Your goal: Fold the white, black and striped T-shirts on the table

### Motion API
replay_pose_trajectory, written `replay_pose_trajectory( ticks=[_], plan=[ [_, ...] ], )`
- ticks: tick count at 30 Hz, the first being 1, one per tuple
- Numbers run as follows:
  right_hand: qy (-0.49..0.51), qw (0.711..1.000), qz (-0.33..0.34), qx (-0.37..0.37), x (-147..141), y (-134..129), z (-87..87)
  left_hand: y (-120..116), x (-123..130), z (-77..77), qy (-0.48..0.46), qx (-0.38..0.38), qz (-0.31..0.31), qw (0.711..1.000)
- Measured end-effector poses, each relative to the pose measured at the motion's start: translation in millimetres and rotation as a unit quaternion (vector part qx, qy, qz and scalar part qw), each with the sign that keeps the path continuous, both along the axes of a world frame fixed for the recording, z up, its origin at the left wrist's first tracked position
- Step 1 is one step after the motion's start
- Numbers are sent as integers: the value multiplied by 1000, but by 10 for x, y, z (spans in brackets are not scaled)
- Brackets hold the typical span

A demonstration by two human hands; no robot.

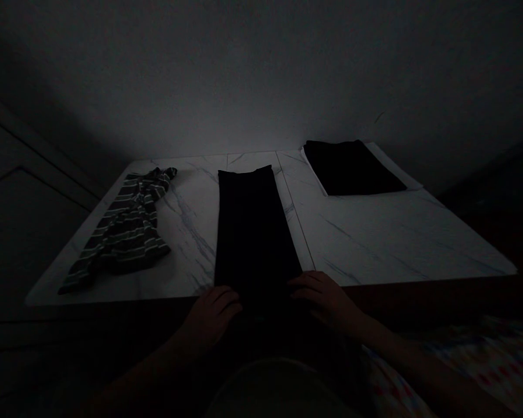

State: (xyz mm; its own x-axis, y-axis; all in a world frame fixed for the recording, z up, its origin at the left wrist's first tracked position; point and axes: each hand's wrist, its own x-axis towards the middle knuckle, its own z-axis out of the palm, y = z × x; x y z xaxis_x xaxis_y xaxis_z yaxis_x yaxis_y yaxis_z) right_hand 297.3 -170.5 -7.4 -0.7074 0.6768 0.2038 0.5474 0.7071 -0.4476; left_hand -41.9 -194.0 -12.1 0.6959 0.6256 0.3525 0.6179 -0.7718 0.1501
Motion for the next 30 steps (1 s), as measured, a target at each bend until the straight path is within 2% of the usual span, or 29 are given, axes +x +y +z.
replay_pose_trajectory(
  ticks=[3,7,9,11,14,16,18,19,21,23,24,27,30],
  plan=[
    [22,999,23,-29,79,-71,68,-95,21,78,-33,7,-1,999],
    [57,989,50,-126,143,-92,243,-114,84,370,-89,-46,-20,995],
    [78,980,19,-184,134,-11,350,-51,97,546,-124,-107,-26,986],
    [120,968,-44,-216,81,184,458,99,88,726,-167,-169,-16,971],
    [216,948,-155,-174,-89,749,606,579,60,998,-230,-210,56,949],
    [259,933,-219,-123,-254,1297,675,1098,54,1146,-271,-204,112,934],
    [270,922,-268,-79,-443,1917,693,1736,68,1204,-315,-186,158,917],
    [267,918,-289,-52,-539,2223,677,2072,82,1184,-331,-184,182,907],
    [228,914,-336,-19,-717,2759,590,2703,117,1041,-342,-191,230,891],
    [158,910,-382,-23,-852,3129,446,3189,154,795,-309,-194,308,879],
    [120,908,-401,-30,-900,3244,364,3358,171,655,-290,-191,344,872],
    [30,894,-445,-42,-970,3373,138,3582,212,282,-263,-174,396,863],
    [9,884,-466,-28,-981,3361,20,3553,244,94,-221,-121,411,876]
  ],
)
